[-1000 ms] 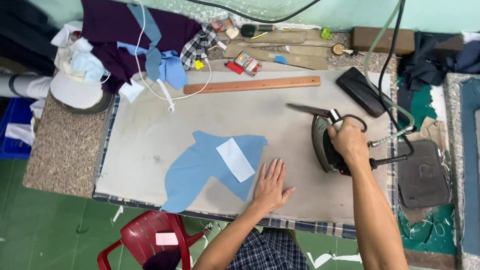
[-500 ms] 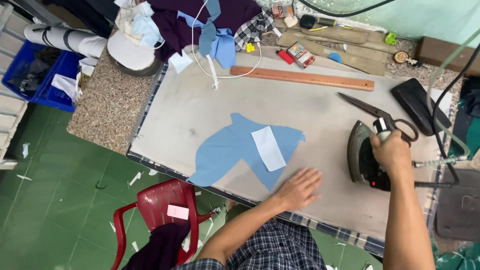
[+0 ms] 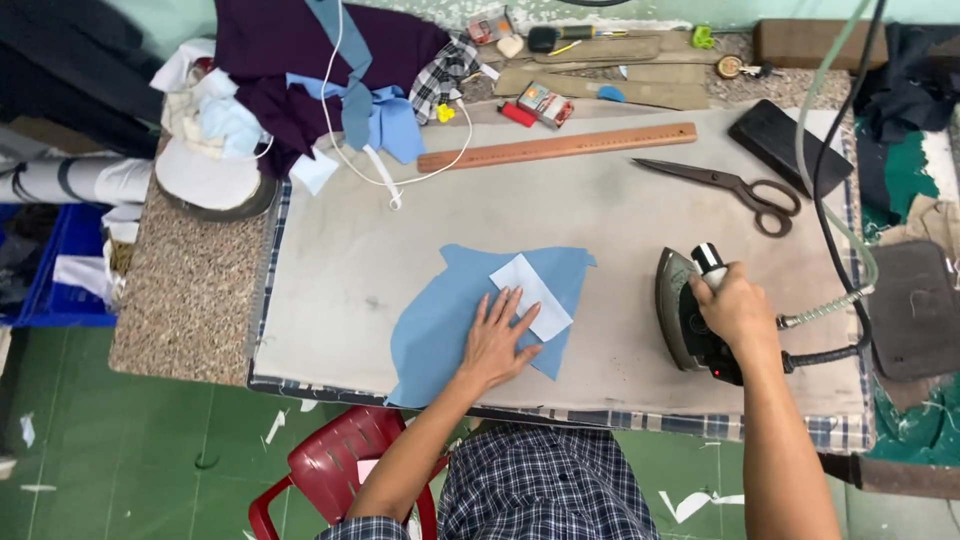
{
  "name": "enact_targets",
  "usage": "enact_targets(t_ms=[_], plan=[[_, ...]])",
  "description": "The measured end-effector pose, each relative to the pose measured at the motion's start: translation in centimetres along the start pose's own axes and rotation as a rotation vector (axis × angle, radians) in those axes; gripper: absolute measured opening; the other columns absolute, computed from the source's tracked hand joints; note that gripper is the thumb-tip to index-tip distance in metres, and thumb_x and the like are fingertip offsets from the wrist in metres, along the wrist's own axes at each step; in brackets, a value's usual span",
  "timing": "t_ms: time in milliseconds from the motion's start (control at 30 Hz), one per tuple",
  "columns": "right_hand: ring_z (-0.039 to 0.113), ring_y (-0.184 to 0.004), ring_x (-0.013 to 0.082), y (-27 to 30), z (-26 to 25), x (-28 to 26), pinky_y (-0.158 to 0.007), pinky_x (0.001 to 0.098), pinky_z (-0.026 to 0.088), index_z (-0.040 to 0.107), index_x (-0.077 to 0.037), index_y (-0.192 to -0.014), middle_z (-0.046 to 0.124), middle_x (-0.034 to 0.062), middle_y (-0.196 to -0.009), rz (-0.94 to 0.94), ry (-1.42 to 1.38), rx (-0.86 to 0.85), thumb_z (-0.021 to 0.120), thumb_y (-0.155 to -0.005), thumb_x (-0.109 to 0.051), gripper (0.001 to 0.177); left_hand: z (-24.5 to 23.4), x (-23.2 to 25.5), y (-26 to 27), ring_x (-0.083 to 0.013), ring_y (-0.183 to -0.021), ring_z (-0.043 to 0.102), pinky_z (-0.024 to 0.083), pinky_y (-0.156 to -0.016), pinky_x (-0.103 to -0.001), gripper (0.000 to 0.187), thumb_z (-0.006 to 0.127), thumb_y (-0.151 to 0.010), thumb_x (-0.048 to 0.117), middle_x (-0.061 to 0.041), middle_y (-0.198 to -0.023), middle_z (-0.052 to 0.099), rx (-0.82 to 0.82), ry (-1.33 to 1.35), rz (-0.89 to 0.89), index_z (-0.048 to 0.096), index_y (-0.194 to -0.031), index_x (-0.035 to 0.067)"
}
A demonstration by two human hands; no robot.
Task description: The person irons a piece of light blue fabric on a workbench using an electric iron and a black pressing block. They then use scissors to trim the edges of the fabric and continue ironing the trimmed piece.
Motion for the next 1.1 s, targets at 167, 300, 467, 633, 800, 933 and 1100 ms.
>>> enact_targets(t_ms=[167, 300, 467, 633, 800, 933, 1100], plan=[[0.070, -0.106, 0.0504, 0.9, -0.9, -0.5, -0.082, 0.0570, 0.059, 0.056, 0.002, -0.135, 0.072, 0.0368, -0.109, 0.000, -0.019, 0.001, 0.058, -0.101, -0.049, 0.061, 1.1, -1.5, 0.2, -0.0380, -0.151, 0.030, 0.016, -0.122, -0.062, 0.070, 0.027, -0.098, 0.072, -0.015, -0.161, 0.037, -0.055, 0.002, 0.042, 0.043, -0.154, 0.033], [0.068, -0.108, 0.0525, 0.9, -0.9, -0.7, -0.085, 0.0583, 0.057, 0.056, 0.003, -0.135, 0.070, 0.0387, -0.112, -0.004, -0.044, -0.013, 0.058, -0.100, -0.050, 0.063, 1.9, -2.5, 0.3, -0.0349, -0.152, 0.027, 0.014, -0.124, -0.059, 0.070, 0.023, -0.096, 0.076, -0.010, -0.163, 0.034, -0.049, 0.019, 0.074, 0.042, -0.153, 0.040], [0.069, -0.108, 0.0511, -0.2, -0.6, -0.4, -0.085, 0.0577, 0.057, 0.056, 0.001, -0.134, 0.071, 0.0373, -0.112, -0.006, -0.033, -0.003, 0.058, -0.100, -0.052, 0.063, 2.3, -2.9, 0.3, -0.0341, -0.152, 0.028, 0.014, -0.124, -0.058, 0.069, 0.026, -0.095, 0.077, -0.008, -0.163, 0.034, -0.020, 0.009, 0.103, 0.042, -0.152, 0.042], [0.069, -0.108, 0.0507, -0.9, -0.5, -0.4, -0.086, 0.0576, 0.056, 0.056, 0.000, -0.135, 0.071, 0.0364, -0.111, -0.008, -0.048, 0.008, 0.059, -0.100, -0.052, 0.063, 2.3, -3.5, -0.4, -0.0345, -0.151, 0.030, 0.014, -0.124, -0.059, 0.069, 0.028, -0.094, 0.077, -0.009, -0.161, 0.038, -0.054, 0.017, 0.124, 0.045, -0.151, 0.042], [0.069, -0.109, 0.0499, -1.7, -0.2, -0.2, -0.085, 0.0576, 0.056, 0.056, 0.000, -0.134, 0.071, 0.0356, -0.111, -0.026, -0.068, 0.019, 0.059, -0.100, -0.050, 0.061, 1.4, -3.1, -0.8, -0.0321, -0.151, 0.031, 0.013, -0.125, -0.057, 0.070, 0.029, -0.096, 0.074, -0.010, -0.161, 0.039, -0.073, 0.031, 0.110, 0.047, -0.151, 0.034], [0.069, -0.108, 0.0495, -1.5, -0.3, -0.3, -0.085, 0.0576, 0.056, 0.055, -0.001, -0.135, 0.071, 0.0352, -0.110, -0.027, -0.055, 0.017, 0.059, -0.100, -0.051, 0.061, 1.7, -1.0, -0.9, -0.0318, -0.151, 0.032, 0.012, -0.126, -0.057, 0.070, 0.029, -0.099, 0.070, -0.012, -0.160, 0.040, -0.050, 0.057, 0.067, 0.046, -0.153, 0.028], [0.069, -0.107, 0.0502, -0.8, -0.9, -0.8, -0.085, 0.0565, 0.055, 0.056, 0.002, -0.134, 0.070, 0.0360, -0.108, -0.052, -0.072, 0.034, 0.060, -0.100, -0.049, 0.061, 1.3, 0.3, -0.7, -0.0325, -0.152, 0.029, 0.010, -0.125, -0.058, 0.074, 0.027, -0.099, 0.071, -0.013, -0.163, 0.035, -0.050, 0.037, 0.012, 0.041, -0.156, 0.026]])
Point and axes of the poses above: each hand's wrist, its own y-axis away from the middle knuckle, its own z-axis out of the palm, x = y × z, the point moved 1 cm from there along -y, towards the middle knuckle
